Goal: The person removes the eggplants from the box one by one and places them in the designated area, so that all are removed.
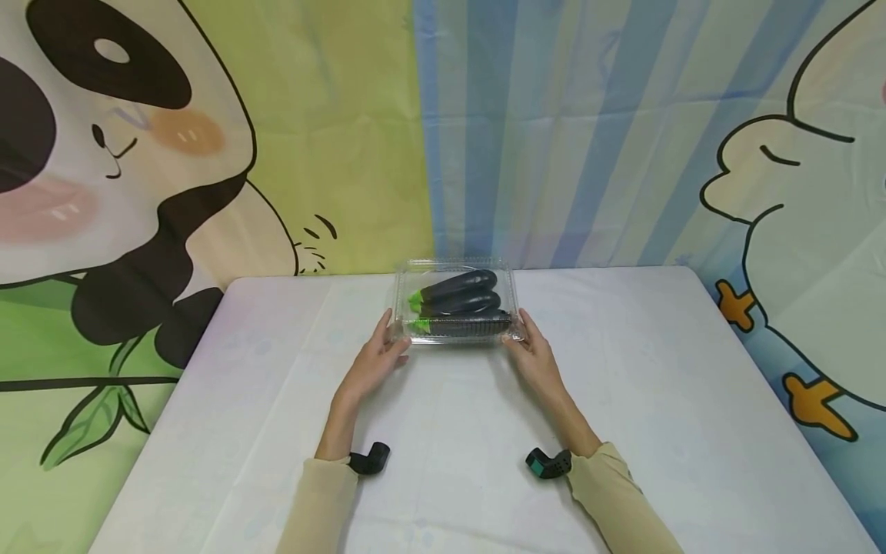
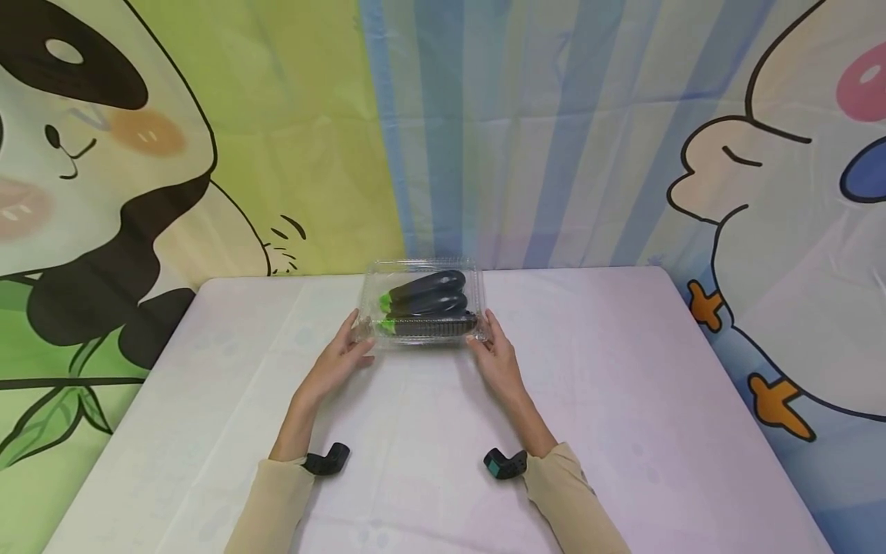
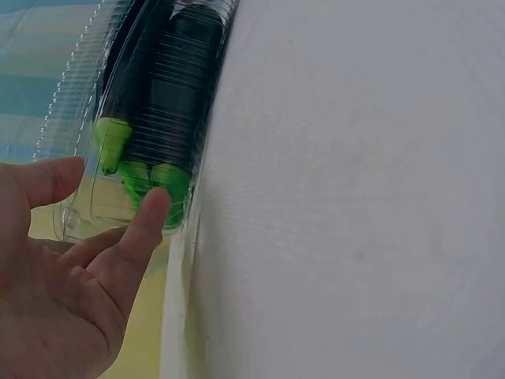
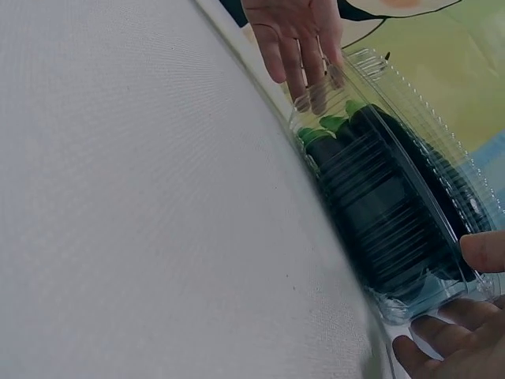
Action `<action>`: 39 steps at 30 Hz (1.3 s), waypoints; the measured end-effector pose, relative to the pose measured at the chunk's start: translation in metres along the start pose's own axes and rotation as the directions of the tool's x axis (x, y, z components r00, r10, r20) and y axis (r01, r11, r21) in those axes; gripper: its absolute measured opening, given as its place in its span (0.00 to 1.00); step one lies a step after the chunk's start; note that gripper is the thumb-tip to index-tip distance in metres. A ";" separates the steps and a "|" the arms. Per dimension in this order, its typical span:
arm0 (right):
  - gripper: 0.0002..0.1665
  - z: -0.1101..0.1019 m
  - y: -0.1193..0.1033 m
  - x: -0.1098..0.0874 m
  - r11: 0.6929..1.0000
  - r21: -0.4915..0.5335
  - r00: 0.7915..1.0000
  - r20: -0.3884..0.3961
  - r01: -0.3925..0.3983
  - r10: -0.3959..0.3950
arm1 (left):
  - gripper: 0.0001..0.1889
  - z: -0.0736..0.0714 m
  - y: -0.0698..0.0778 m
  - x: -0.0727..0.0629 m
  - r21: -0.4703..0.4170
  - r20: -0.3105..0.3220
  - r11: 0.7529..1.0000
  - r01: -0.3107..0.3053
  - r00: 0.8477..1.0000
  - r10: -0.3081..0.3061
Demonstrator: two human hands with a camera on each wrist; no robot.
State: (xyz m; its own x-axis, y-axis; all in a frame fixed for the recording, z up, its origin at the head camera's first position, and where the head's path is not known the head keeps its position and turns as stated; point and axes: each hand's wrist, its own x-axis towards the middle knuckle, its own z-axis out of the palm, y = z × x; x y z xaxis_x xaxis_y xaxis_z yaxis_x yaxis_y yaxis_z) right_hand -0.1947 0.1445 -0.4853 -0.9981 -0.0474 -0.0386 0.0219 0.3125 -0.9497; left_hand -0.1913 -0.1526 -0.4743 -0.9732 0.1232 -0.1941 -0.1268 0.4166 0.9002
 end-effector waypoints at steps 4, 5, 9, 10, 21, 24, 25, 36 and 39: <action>0.43 -0.001 -0.002 0.000 1.000 0.009 1.000 0.001 0.002 -0.002 | 0.39 0.000 0.001 0.001 0.003 -0.023 1.000 0.002 1.000 -0.002; 0.43 -0.001 -0.002 0.000 1.000 0.008 1.000 0.000 0.002 -0.002 | 0.38 0.000 0.002 0.001 0.002 -0.029 1.000 0.005 1.000 -0.005; 0.44 -0.002 -0.002 0.000 1.000 0.005 1.000 -0.003 0.006 -0.006 | 0.37 0.000 0.003 0.000 -0.003 -0.038 1.000 0.021 0.999 -0.021; 0.44 -0.002 -0.001 0.000 1.000 0.004 1.000 -0.006 0.007 -0.007 | 0.37 0.000 0.003 0.000 -0.004 -0.038 1.000 0.020 0.999 -0.021; 0.44 -0.003 0.000 0.002 0.999 -0.043 1.000 -0.005 0.007 -0.007 | 0.37 0.002 0.002 0.000 0.002 -0.023 1.000 0.008 1.000 -0.008; 0.43 -0.002 -0.001 0.001 0.998 -0.070 1.000 -0.015 0.004 -0.005 | 0.37 0.001 0.002 0.000 0.014 -0.024 1.000 0.009 1.000 -0.008; 0.43 -0.002 -0.001 0.000 0.997 -0.079 1.000 -0.020 0.002 -0.004 | 0.37 0.001 0.002 -0.001 0.019 -0.026 1.000 0.012 1.000 -0.011; 0.39 -0.002 -0.001 -0.002 0.991 -0.129 1.000 -0.018 0.020 -0.022 | 0.38 0.000 0.002 -0.002 0.028 -0.021 1.000 0.009 1.000 -0.008; 0.38 -0.002 -0.001 -0.002 0.991 -0.128 0.999 -0.017 0.028 -0.031 | 0.38 0.000 0.002 -0.002 0.029 -0.022 1.000 0.006 1.000 -0.005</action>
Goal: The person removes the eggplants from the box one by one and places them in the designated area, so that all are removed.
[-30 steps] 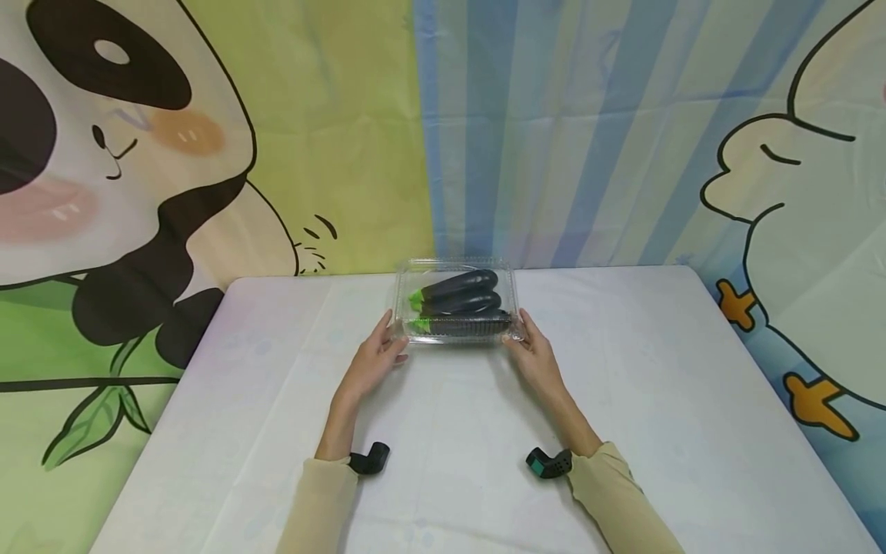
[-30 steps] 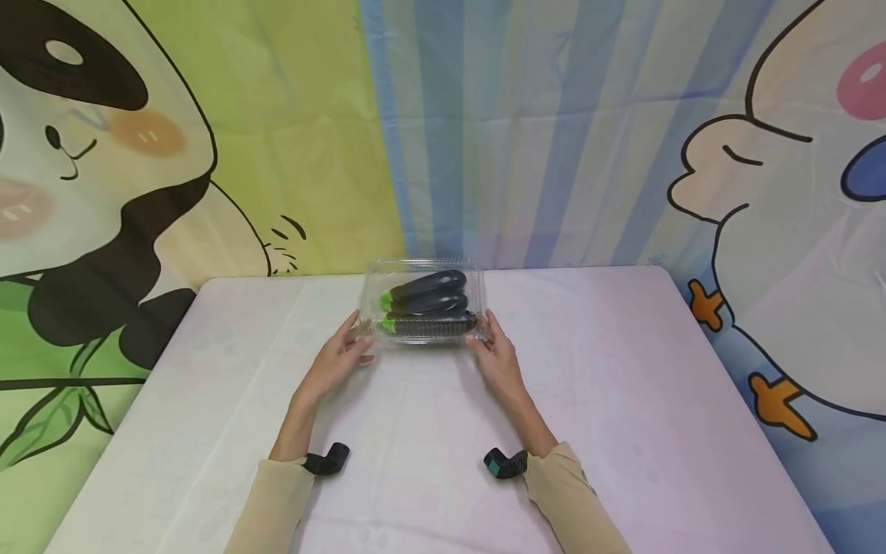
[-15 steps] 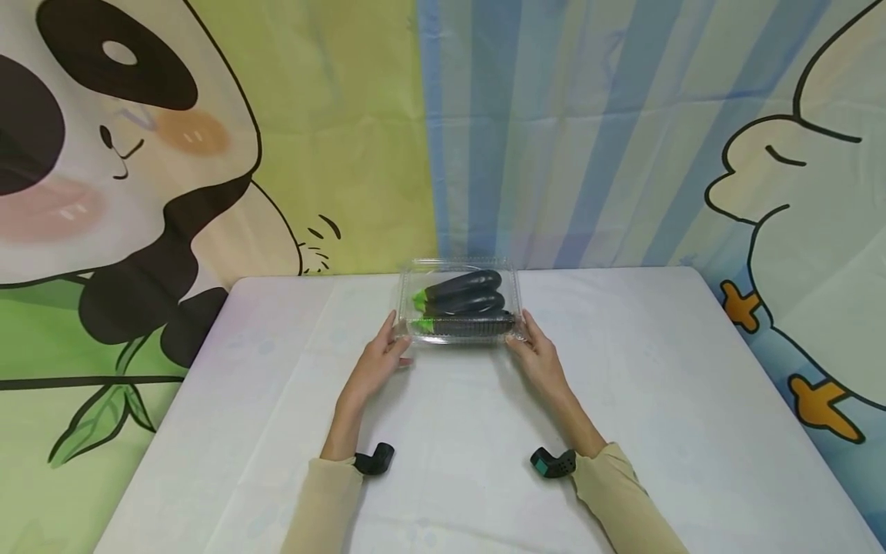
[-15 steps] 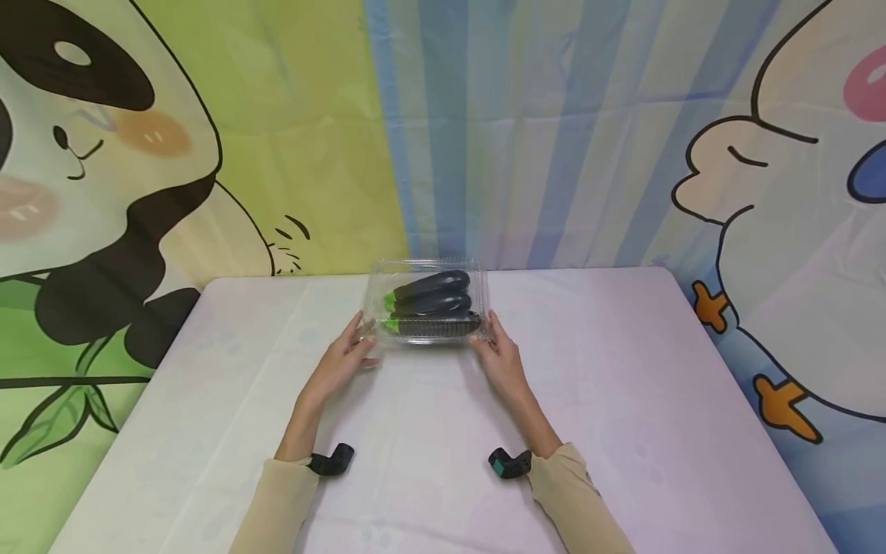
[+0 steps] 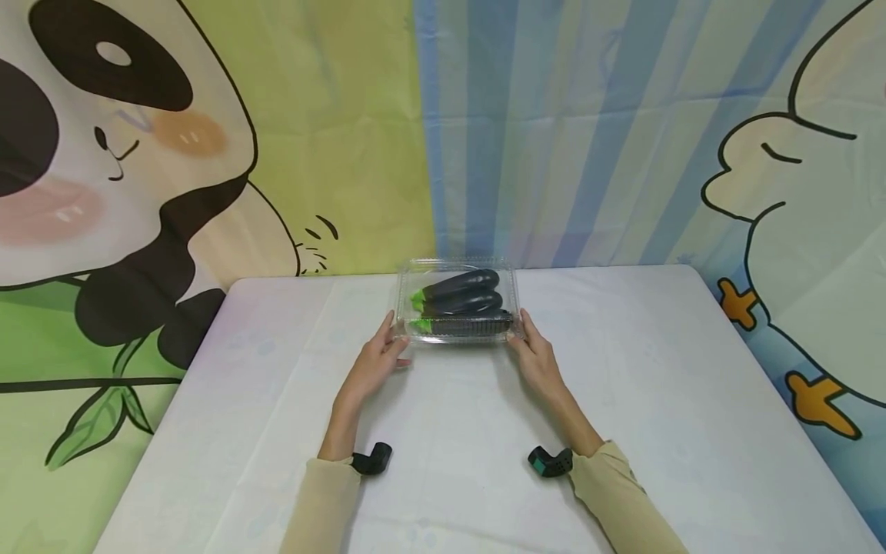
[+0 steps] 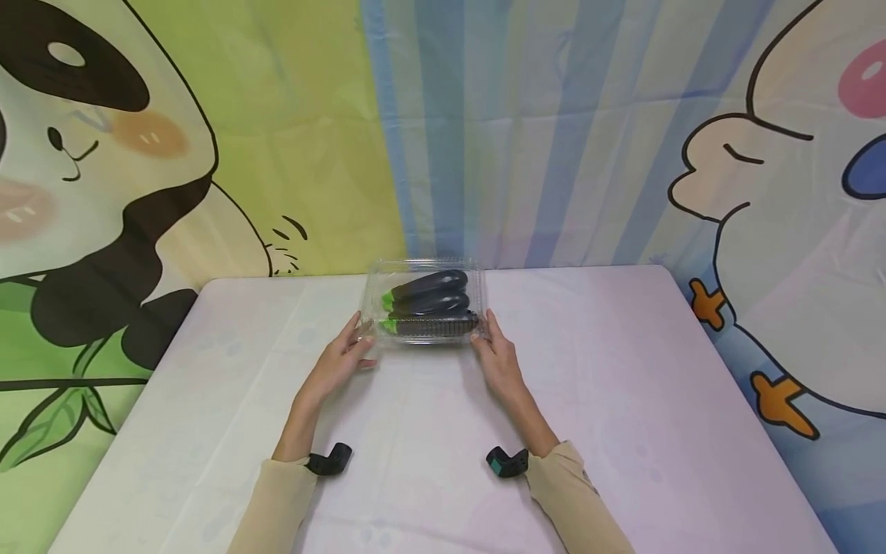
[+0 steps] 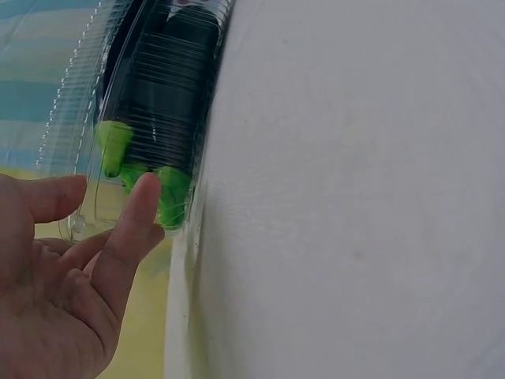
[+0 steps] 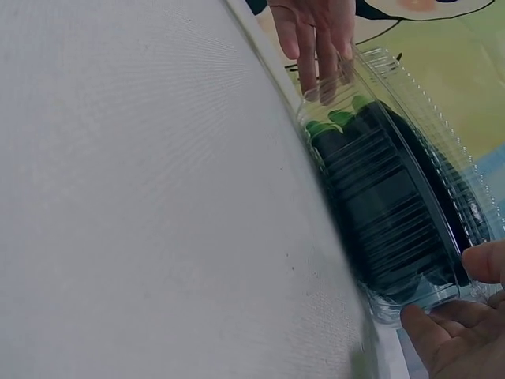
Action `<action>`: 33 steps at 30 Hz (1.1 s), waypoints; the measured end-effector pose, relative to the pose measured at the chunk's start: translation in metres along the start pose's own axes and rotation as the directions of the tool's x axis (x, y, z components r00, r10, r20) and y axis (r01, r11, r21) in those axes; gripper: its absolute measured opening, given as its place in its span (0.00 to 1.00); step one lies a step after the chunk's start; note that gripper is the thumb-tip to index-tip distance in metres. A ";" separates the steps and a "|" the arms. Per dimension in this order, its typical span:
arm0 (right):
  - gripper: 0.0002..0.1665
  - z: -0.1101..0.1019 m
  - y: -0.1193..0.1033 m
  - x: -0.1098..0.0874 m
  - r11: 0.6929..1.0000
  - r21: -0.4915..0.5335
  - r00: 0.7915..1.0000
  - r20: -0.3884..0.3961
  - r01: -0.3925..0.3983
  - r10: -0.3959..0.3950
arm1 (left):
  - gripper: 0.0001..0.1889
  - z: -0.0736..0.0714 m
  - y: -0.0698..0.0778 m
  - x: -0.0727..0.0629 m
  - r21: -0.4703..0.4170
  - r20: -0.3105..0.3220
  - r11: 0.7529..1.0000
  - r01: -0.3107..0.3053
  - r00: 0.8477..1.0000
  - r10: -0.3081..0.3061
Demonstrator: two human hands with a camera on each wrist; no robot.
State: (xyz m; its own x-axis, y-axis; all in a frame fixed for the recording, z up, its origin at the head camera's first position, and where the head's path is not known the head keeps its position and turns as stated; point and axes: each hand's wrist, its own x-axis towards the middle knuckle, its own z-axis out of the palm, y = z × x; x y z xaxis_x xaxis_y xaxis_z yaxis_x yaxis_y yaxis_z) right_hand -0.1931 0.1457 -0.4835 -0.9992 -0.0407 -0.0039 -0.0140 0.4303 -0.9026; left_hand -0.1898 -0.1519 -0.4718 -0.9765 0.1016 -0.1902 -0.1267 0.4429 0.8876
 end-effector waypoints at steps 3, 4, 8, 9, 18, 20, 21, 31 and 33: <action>0.38 0.000 -0.001 0.000 1.000 0.000 1.000 0.002 0.005 -0.005 | 0.38 -0.001 0.000 -0.001 -0.008 0.003 1.000 0.001 1.000 -0.001; 0.38 0.000 -0.001 0.000 1.000 0.000 1.000 0.003 0.005 -0.005 | 0.37 -0.001 0.000 0.000 -0.013 0.002 1.000 0.006 1.000 -0.006; 0.38 -0.001 0.000 0.000 1.000 -0.005 1.000 0.003 0.007 -0.007 | 0.37 -0.001 0.000 0.000 -0.011 0.006 1.000 0.012 1.000 -0.012; 0.38 -0.001 0.000 0.000 1.000 -0.006 1.000 0.004 0.009 -0.009 | 0.37 -0.001 0.000 0.000 -0.008 0.005 1.000 0.014 1.000 -0.014; 0.38 -0.003 0.001 -0.004 1.000 -0.006 1.000 0.009 0.003 -0.003 | 0.35 0.002 0.001 -0.002 0.010 -0.007 1.000 0.028 1.000 -0.028; 0.38 -0.004 0.000 -0.004 1.000 -0.006 1.000 0.009 0.000 0.000 | 0.35 0.003 0.001 -0.001 0.009 -0.009 0.999 0.031 0.999 -0.031; 0.38 -0.004 0.000 -0.004 1.000 -0.007 1.000 0.010 -0.001 0.001 | 0.35 0.003 0.001 -0.001 0.010 -0.008 0.999 0.033 0.999 -0.032; 0.38 -0.005 0.000 0.001 1.000 -0.010 1.000 0.028 -0.005 0.006 | 0.28 0.001 0.001 -0.001 0.054 -0.099 0.999 0.002 0.995 0.003; 0.38 -0.006 0.000 0.001 1.000 -0.013 1.000 0.027 -0.008 0.009 | 0.26 0.001 0.000 -0.002 0.070 -0.131 0.998 0.001 0.991 0.008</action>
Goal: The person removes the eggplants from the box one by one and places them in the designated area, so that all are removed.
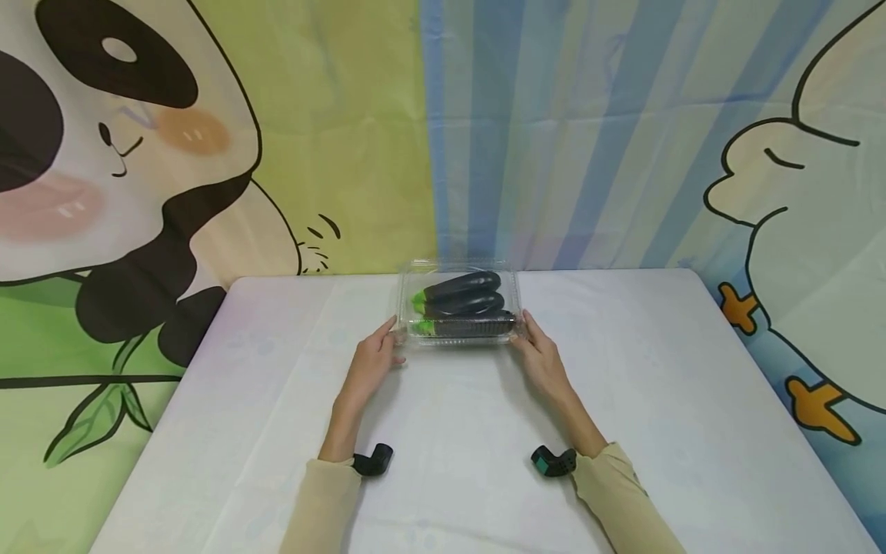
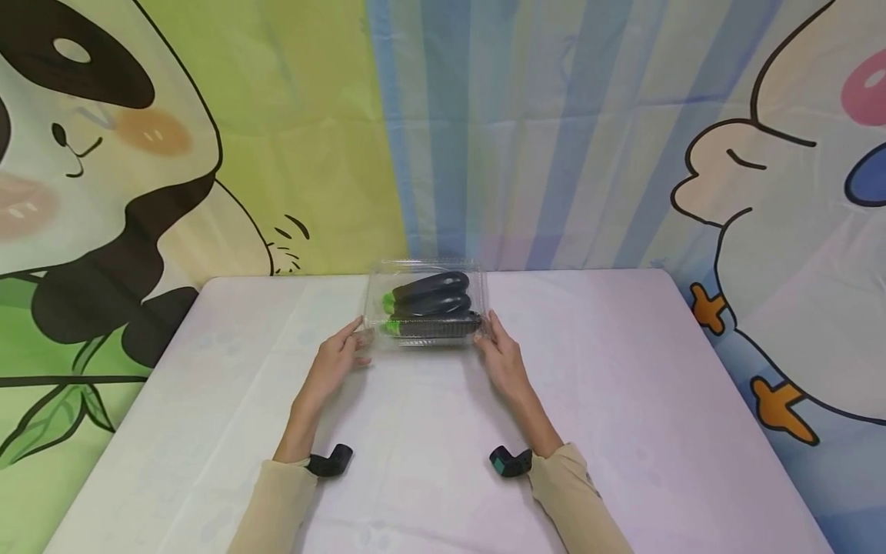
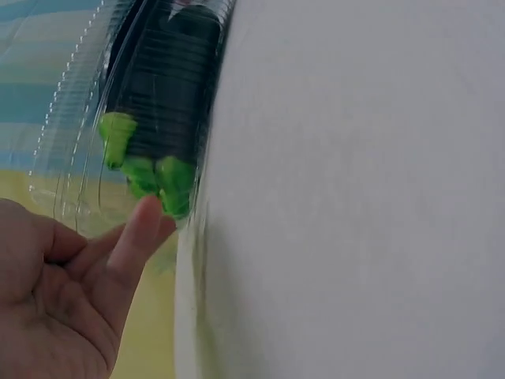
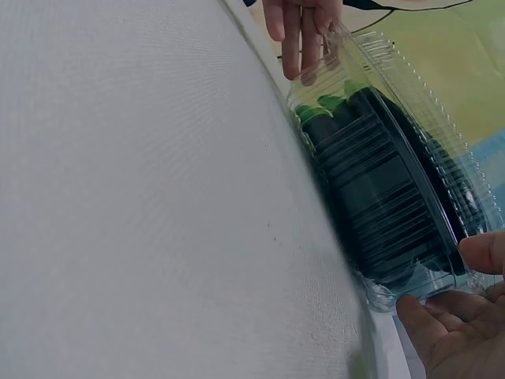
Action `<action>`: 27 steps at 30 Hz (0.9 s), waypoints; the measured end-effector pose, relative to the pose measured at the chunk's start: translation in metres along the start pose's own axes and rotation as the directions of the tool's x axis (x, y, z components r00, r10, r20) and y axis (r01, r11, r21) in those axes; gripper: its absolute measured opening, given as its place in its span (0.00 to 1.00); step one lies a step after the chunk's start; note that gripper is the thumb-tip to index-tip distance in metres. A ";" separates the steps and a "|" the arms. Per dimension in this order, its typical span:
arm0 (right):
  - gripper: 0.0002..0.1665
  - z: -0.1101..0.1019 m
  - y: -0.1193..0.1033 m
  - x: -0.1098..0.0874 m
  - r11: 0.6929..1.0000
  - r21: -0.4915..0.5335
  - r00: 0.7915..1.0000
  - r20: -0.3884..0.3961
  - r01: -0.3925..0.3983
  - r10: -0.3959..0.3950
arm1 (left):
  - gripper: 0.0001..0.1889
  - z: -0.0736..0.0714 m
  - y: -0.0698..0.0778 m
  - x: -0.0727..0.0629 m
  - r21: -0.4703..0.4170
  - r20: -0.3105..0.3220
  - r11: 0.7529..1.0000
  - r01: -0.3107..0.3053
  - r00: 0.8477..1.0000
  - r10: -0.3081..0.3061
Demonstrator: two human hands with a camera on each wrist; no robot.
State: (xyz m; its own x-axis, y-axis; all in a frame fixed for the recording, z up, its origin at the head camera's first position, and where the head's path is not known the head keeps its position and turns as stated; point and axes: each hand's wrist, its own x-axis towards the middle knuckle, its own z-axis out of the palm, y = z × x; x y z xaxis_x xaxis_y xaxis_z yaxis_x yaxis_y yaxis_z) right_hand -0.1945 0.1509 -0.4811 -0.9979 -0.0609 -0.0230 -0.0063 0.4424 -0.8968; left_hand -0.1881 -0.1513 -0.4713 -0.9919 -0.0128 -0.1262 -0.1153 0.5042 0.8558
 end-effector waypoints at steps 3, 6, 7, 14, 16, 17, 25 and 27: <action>0.38 -0.001 0.001 0.000 1.000 0.001 1.000 -0.006 0.002 -0.002 | 0.26 0.001 0.001 -0.001 -0.012 0.000 1.000 0.005 1.000 -0.005; 0.38 -0.001 0.000 0.000 1.000 0.004 1.000 -0.008 0.013 -0.013 | 0.26 0.002 0.001 -0.002 -0.056 0.018 0.998 0.002 1.000 -0.001; 0.38 -0.001 -0.001 -0.001 1.000 0.003 1.000 -0.006 0.017 -0.017 | 0.26 0.003 0.001 -0.001 -0.071 0.024 0.997 -0.006 1.000 0.008; 0.37 0.001 -0.004 -0.001 0.999 -0.001 0.999 0.019 0.032 -0.032 | 0.26 0.004 -0.001 0.001 -0.109 0.033 0.994 -0.024 0.999 0.028; 0.37 0.001 -0.005 -0.001 0.999 -0.003 0.999 0.020 0.035 -0.035 | 0.26 0.004 -0.001 0.001 -0.105 0.034 0.994 -0.020 0.999 0.024; 0.37 0.002 -0.005 -0.001 0.999 -0.005 0.999 0.016 0.034 -0.034 | 0.26 0.004 -0.001 0.001 -0.104 0.037 0.994 -0.021 0.999 0.024; 0.35 0.004 -0.004 -0.001 0.996 -0.068 0.998 -0.024 0.058 -0.060 | 0.26 0.005 -0.001 0.001 -0.089 0.030 0.996 -0.013 0.999 0.015; 0.34 0.005 -0.004 -0.001 0.994 -0.081 0.997 -0.036 0.070 -0.073 | 0.26 0.005 0.000 0.001 -0.084 0.028 0.996 -0.011 1.000 0.014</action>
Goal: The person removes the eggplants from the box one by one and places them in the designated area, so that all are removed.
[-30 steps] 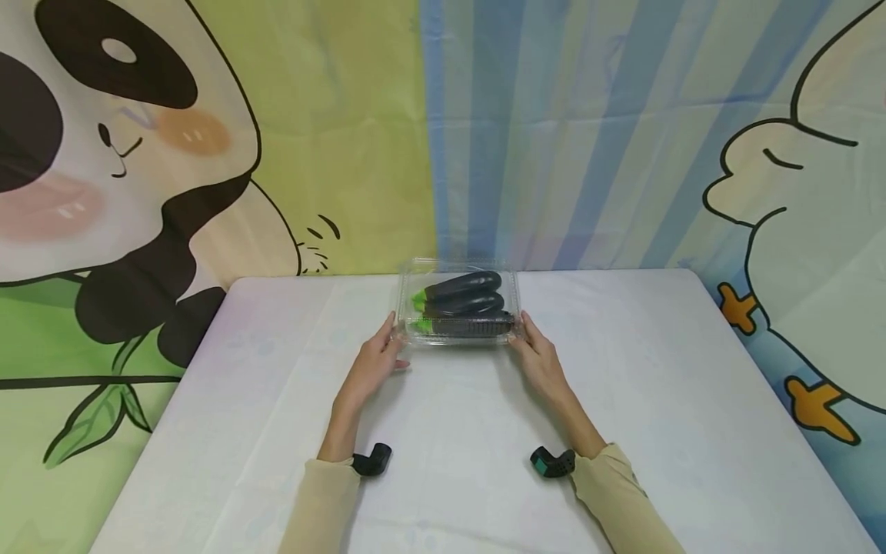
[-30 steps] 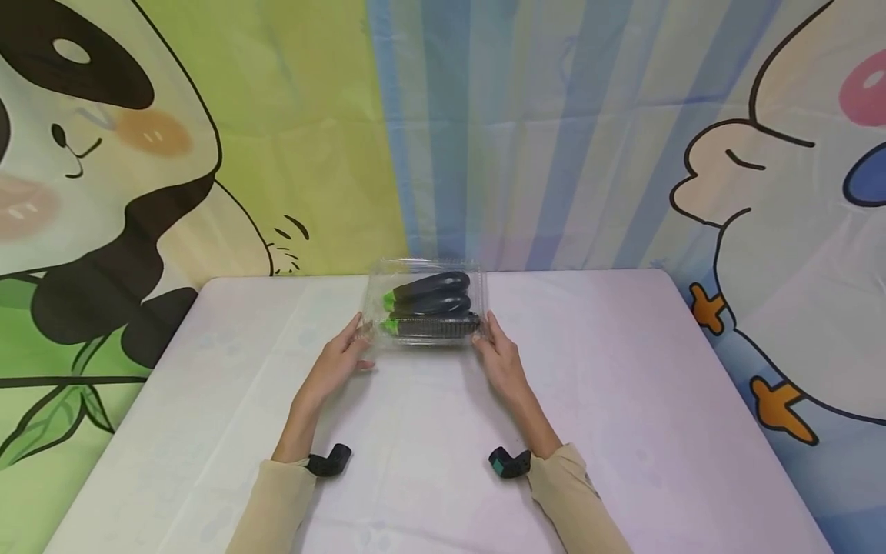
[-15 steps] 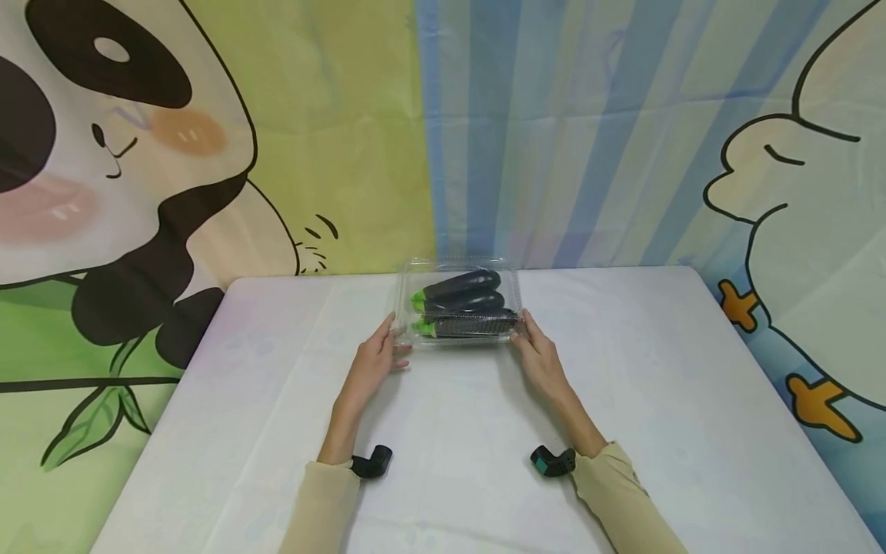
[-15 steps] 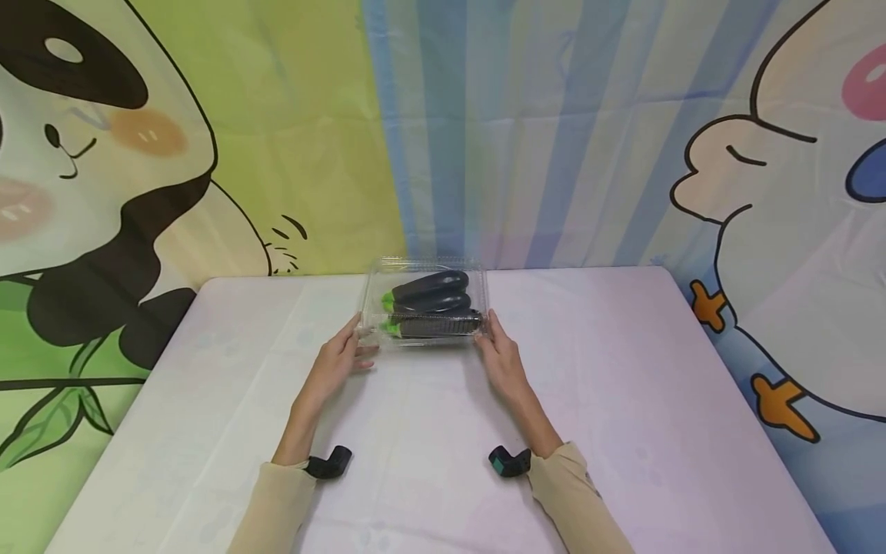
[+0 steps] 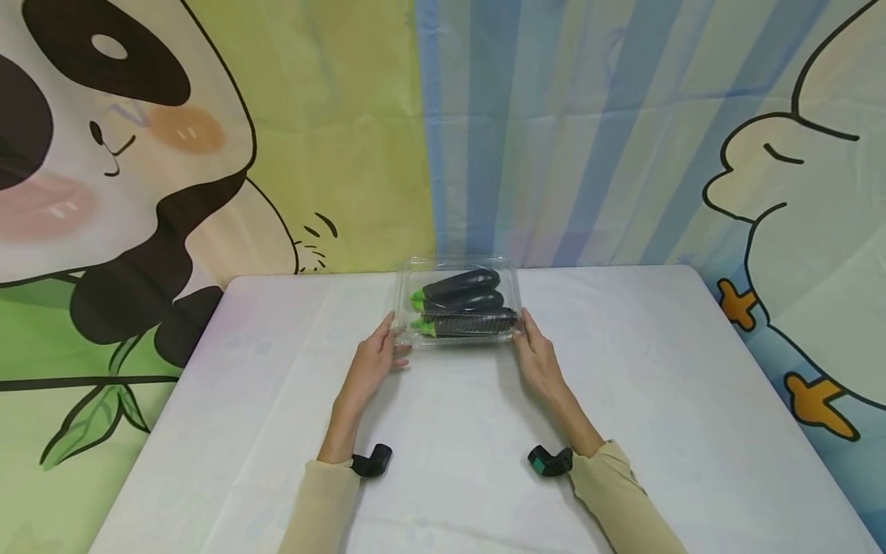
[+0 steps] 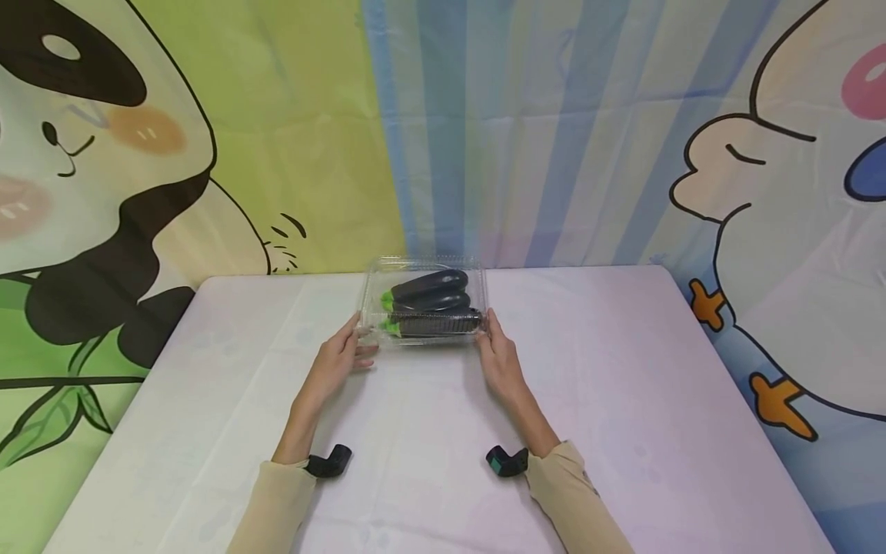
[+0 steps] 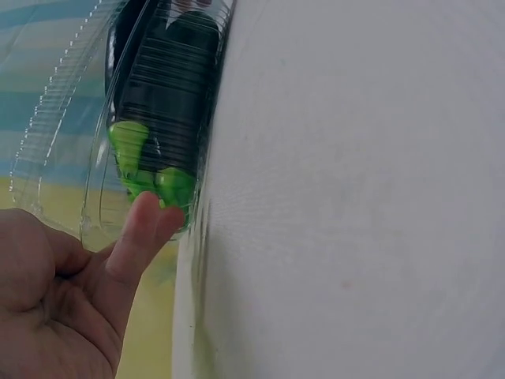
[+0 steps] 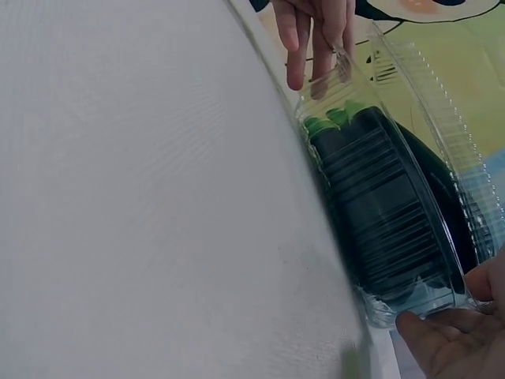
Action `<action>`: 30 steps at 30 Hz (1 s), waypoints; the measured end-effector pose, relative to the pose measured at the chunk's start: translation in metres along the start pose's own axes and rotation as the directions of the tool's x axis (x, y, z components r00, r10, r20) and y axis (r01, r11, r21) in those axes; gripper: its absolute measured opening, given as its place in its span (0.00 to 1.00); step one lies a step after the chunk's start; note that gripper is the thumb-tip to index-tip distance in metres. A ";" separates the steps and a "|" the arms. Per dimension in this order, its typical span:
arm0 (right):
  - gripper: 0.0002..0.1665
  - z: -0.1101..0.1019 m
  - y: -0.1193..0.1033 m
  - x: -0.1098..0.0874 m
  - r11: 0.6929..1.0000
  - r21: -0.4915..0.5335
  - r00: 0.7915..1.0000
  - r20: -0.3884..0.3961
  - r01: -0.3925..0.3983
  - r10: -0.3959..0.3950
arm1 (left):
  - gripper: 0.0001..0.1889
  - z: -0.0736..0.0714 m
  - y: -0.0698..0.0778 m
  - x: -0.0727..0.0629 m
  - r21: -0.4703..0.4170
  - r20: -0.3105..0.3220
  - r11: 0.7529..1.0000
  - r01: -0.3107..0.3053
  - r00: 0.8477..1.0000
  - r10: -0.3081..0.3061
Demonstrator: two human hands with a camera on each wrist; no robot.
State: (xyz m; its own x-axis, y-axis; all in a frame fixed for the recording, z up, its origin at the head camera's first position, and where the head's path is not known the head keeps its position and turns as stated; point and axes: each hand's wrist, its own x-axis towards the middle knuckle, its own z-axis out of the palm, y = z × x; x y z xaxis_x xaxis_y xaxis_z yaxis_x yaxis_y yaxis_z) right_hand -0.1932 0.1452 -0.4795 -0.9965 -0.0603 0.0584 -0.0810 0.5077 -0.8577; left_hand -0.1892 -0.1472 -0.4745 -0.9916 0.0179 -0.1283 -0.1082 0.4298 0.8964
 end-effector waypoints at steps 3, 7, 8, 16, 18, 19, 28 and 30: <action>0.34 0.000 0.000 0.000 1.000 -0.010 1.000 -0.010 0.010 -0.010 | 0.26 0.000 0.001 0.000 0.001 -0.004 1.000 0.001 1.000 -0.001; 0.34 0.000 -0.001 0.000 1.000 -0.006 1.000 -0.012 -0.005 0.005 | 0.26 0.000 0.002 0.000 0.020 -0.013 1.000 0.003 1.000 -0.002; 0.34 0.000 -0.001 0.000 1.000 0.002 1.000 -0.008 -0.012 0.012 | 0.26 -0.001 0.002 -0.001 0.024 -0.015 1.000 0.004 1.000 -0.004; 0.35 0.000 -0.003 0.002 0.996 0.057 0.998 0.004 -0.070 0.070 | 0.27 -0.002 0.005 0.002 0.054 -0.017 0.998 0.016 1.000 -0.015; 0.35 0.000 -0.002 0.002 0.995 0.068 0.997 0.011 -0.078 0.078 | 0.27 -0.002 0.005 0.002 0.058 -0.016 0.998 0.025 1.000 -0.024; 0.35 0.000 -0.002 0.002 0.994 0.072 0.997 0.013 -0.082 0.082 | 0.27 -0.001 0.005 0.002 0.059 -0.014 0.998 0.027 1.000 -0.026; 0.35 0.000 0.001 0.002 0.994 0.051 0.995 -0.019 -0.095 0.096 | 0.26 0.000 0.003 0.002 0.052 -0.007 0.999 -0.001 1.000 0.002; 0.34 0.000 0.002 0.002 0.995 0.045 0.995 -0.025 -0.093 0.094 | 0.26 0.000 0.002 0.001 0.067 -0.010 0.998 0.000 1.000 0.001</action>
State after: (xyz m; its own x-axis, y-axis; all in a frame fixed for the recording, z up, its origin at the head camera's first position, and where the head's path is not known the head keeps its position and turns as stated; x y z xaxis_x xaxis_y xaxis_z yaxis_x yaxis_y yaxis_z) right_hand -0.1952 0.1461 -0.4808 -0.9999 0.0091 -0.0097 0.0129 0.4720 -0.8815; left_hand -0.1904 -0.1460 -0.4725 -0.9923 0.0092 -0.1235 -0.1032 0.4897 0.8657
